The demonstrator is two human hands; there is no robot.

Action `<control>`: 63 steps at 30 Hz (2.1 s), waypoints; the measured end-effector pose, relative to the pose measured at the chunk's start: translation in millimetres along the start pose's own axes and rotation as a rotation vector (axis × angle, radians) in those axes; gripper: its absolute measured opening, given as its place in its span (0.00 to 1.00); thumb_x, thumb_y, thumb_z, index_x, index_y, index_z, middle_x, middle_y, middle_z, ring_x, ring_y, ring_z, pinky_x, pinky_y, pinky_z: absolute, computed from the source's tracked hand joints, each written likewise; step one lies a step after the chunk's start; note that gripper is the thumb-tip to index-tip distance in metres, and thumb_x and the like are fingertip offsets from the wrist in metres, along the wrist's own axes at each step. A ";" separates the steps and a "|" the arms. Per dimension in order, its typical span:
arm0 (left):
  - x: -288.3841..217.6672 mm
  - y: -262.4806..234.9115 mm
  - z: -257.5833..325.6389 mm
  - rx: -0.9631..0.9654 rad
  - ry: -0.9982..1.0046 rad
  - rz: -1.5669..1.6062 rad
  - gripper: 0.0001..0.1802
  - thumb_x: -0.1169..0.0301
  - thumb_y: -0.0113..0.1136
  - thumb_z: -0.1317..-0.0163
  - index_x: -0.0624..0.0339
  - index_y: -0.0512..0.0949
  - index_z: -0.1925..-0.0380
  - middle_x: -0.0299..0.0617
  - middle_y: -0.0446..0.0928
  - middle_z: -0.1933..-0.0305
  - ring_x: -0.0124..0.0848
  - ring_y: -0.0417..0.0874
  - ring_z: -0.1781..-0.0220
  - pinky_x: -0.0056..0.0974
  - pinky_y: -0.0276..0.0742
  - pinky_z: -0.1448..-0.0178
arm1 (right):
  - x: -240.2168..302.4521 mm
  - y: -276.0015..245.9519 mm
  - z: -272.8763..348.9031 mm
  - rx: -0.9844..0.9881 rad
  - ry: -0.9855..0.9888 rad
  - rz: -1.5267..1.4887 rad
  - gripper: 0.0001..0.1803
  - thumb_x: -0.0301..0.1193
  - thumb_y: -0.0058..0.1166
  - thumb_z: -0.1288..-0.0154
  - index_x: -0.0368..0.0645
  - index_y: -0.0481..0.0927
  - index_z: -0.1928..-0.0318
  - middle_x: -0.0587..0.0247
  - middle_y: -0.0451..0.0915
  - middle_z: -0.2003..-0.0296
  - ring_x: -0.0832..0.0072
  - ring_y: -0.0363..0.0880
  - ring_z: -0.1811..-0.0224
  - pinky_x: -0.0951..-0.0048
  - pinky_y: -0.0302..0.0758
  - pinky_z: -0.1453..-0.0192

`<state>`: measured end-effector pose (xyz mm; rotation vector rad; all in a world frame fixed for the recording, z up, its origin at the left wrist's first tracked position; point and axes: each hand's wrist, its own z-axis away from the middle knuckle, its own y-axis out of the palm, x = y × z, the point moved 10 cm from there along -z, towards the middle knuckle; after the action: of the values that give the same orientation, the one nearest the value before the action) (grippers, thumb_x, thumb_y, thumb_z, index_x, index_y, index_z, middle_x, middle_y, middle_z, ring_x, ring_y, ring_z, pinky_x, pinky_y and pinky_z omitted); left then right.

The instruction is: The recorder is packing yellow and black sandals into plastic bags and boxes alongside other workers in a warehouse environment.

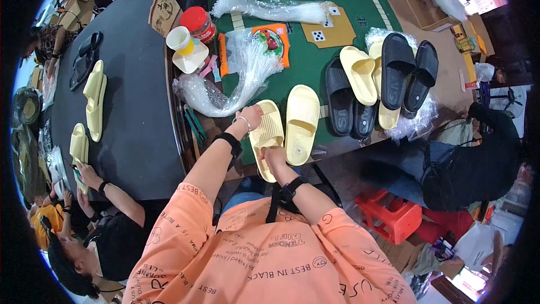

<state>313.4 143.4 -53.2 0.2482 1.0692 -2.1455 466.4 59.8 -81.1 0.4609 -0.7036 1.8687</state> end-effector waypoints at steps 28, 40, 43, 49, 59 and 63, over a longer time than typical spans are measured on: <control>14.9 -8.9 -10.7 -0.254 0.064 0.421 0.08 0.67 0.50 0.49 0.55 0.78 0.76 0.39 0.78 0.74 0.31 0.78 0.70 0.33 0.70 0.61 | 38.0 -52.0 30.0 -0.068 -0.434 -0.005 0.09 0.30 0.40 0.39 0.38 0.72 0.65 0.67 0.72 0.75 0.79 0.68 0.74 0.79 0.66 0.68; -10.7 -27.7 -11.6 -0.390 0.097 1.058 0.07 0.75 0.42 0.41 0.65 0.70 0.72 0.35 0.68 0.83 0.22 0.68 0.84 0.27 0.68 0.79 | -1.1 -148.2 22.7 -0.236 -0.296 -0.822 0.08 0.31 0.37 0.36 0.40 0.66 0.65 0.70 0.64 0.82 0.82 0.65 0.80 0.79 0.65 0.73; -21.8 -30.0 -14.1 -0.397 0.111 1.019 0.07 0.75 0.43 0.42 0.63 0.72 0.73 0.34 0.67 0.82 0.22 0.65 0.84 0.27 0.64 0.78 | -3.9 -135.0 21.1 -0.147 -0.311 -0.544 0.07 0.29 0.41 0.39 0.38 0.69 0.68 0.66 0.71 0.78 0.81 0.69 0.76 0.80 0.66 0.71; -61.4 -37.7 -16.1 -0.439 0.308 0.710 0.07 0.73 0.46 0.43 0.61 0.73 0.73 0.35 0.68 0.82 0.24 0.66 0.79 0.30 0.64 0.73 | 15.8 -95.7 -7.1 -0.086 -0.132 -0.445 0.10 0.30 0.44 0.40 0.35 0.72 0.72 0.66 0.70 0.81 0.80 0.67 0.81 0.79 0.67 0.78; -100.6 -12.7 -34.3 -0.371 0.212 0.363 0.10 0.66 0.46 0.46 0.56 0.75 0.69 0.52 0.75 0.69 0.45 0.76 0.64 0.41 0.71 0.60 | 66.4 -54.6 -47.2 0.095 -0.143 -0.811 0.02 0.25 0.41 0.40 0.41 0.67 0.70 0.67 0.66 0.82 0.80 0.65 0.84 0.80 0.64 0.82; -97.3 2.2 -47.5 -0.239 0.114 0.339 0.13 0.63 0.47 0.48 0.58 0.78 0.74 0.50 0.76 0.73 0.45 0.77 0.68 0.40 0.72 0.61 | 54.2 -56.3 -57.7 0.069 -0.070 -0.812 0.04 0.24 0.41 0.40 0.45 0.67 0.71 0.69 0.66 0.83 0.80 0.64 0.86 0.82 0.60 0.85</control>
<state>379.0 228.7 -40.5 0.4104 1.2397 -1.7037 497.7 151.7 -77.4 0.7298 -0.4010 1.1145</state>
